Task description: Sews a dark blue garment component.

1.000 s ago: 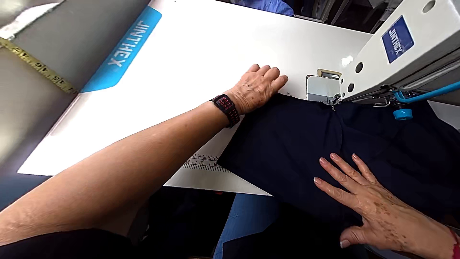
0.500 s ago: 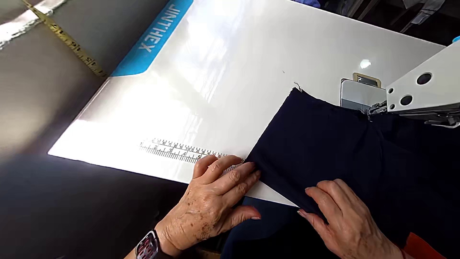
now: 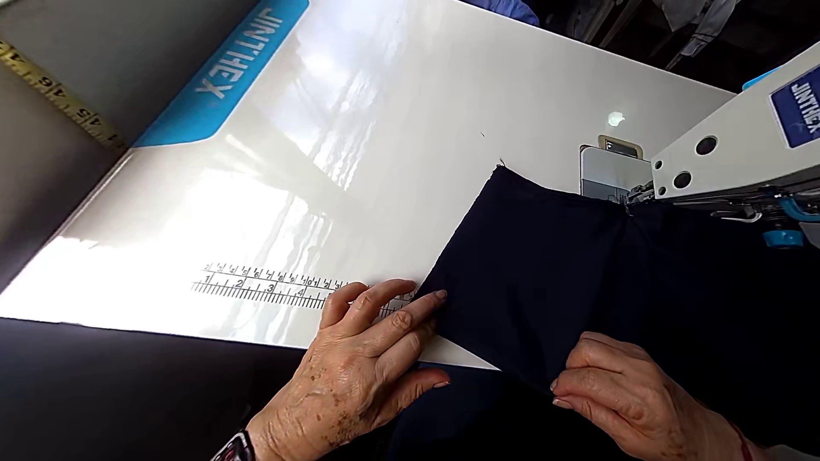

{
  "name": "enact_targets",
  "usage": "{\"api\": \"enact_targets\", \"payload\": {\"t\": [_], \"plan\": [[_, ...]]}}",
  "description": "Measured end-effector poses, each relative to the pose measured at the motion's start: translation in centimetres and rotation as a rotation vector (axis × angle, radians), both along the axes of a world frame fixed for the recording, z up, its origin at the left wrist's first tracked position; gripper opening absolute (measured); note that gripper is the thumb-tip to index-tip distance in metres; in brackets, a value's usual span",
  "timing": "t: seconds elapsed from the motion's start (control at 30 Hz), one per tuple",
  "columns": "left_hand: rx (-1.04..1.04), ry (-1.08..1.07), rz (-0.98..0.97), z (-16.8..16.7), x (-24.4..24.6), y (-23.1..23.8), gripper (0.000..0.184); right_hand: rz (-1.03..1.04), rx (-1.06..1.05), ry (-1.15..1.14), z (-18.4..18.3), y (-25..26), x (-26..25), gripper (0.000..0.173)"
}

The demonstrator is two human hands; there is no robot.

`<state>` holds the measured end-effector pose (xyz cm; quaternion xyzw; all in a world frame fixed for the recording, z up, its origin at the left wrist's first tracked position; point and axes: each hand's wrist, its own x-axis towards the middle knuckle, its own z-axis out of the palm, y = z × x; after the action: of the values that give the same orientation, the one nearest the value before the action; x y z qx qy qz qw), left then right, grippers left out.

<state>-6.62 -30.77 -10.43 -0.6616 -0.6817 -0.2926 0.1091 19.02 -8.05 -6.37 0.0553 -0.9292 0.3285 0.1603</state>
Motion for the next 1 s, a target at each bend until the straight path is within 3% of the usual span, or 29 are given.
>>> {"api": "enact_targets", "payload": {"t": [0.1, 0.2, 0.23, 0.3, 0.37, 0.43, 0.5, 0.57, 0.6, 0.67, 0.7, 0.77, 0.83, 0.9, 1.0], "plan": [[-0.036, -0.050, 0.002, 0.7, -0.2, 0.1, 0.042, -0.006, 0.091, 0.003, -0.2, -0.2, -0.2, 0.025], [-0.055, -0.081, 0.016, 3.4, -0.9, 1.0, 0.037, -0.119, 0.003, -0.036, 2.2, 0.6, 1.3, 0.043], [-0.063, -0.086, 0.013, 4.5, -0.9, 1.5, 0.035, -0.225, -0.051, -0.007, 3.3, 1.3, 2.5, 0.041], [-0.075, -0.094, -0.047, 6.2, 0.0, 3.0, 0.032, -0.484, -0.167, 0.096, 5.4, 2.4, 6.0, 0.022], [-0.076, -0.081, -0.191, 6.7, 2.0, 5.4, 0.028, -0.623, -0.253, 0.132, 6.7, 2.7, 10.1, 0.010], [-0.093, -0.037, -0.358, 6.1, 4.4, 7.9, 0.031, -0.568, -0.309, -0.056, 6.9, 1.4, 14.2, 0.015], [-0.159, 0.004, -0.489, 4.8, 6.9, 9.3, 0.049, -0.473, -0.344, -0.474, 5.2, -1.0, 17.0, 0.032], [-0.218, 0.063, -0.572, 3.2, 8.3, 9.8, 0.063, -0.554, -0.547, -0.937, 2.3, -3.3, 17.5, 0.041], [-0.236, 0.094, -0.589, 2.3, 8.5, 9.8, 0.065, -0.687, -0.702, -0.971, 0.3, -4.1, 17.3, 0.046], [-0.230, 0.149, -0.571, 1.0, 8.3, 10.1, 0.062, -0.913, -1.043, -0.627, -3.7, -4.9, 17.0, 0.054], [-0.220, 0.170, -0.549, 0.8, 8.1, 10.2, 0.057, -0.900, -1.268, -0.371, -5.9, -5.0, 16.4, 0.056], [-0.208, 0.170, -0.529, 0.9, 8.0, 10.2, 0.051, -0.624, -1.598, -0.023, -10.3, -5.0, 14.8, 0.054], [-0.208, 0.144, -0.534, 1.1, 8.0, 10.3, 0.047, -0.356, -1.716, 0.119, -12.7, -5.0, 13.2, 0.044], [-0.228, 0.121, -0.548, 1.5, 7.8, 10.3, 0.046, -0.295, -1.749, 0.228, -10.5, -5.2, 12.5, 0.030], [-0.241, 0.102, -0.572, 1.9, 7.4, 10.2, 0.046, -0.293, -1.721, 0.356, -3.1, -4.9, 13.5, 0.022]]}}
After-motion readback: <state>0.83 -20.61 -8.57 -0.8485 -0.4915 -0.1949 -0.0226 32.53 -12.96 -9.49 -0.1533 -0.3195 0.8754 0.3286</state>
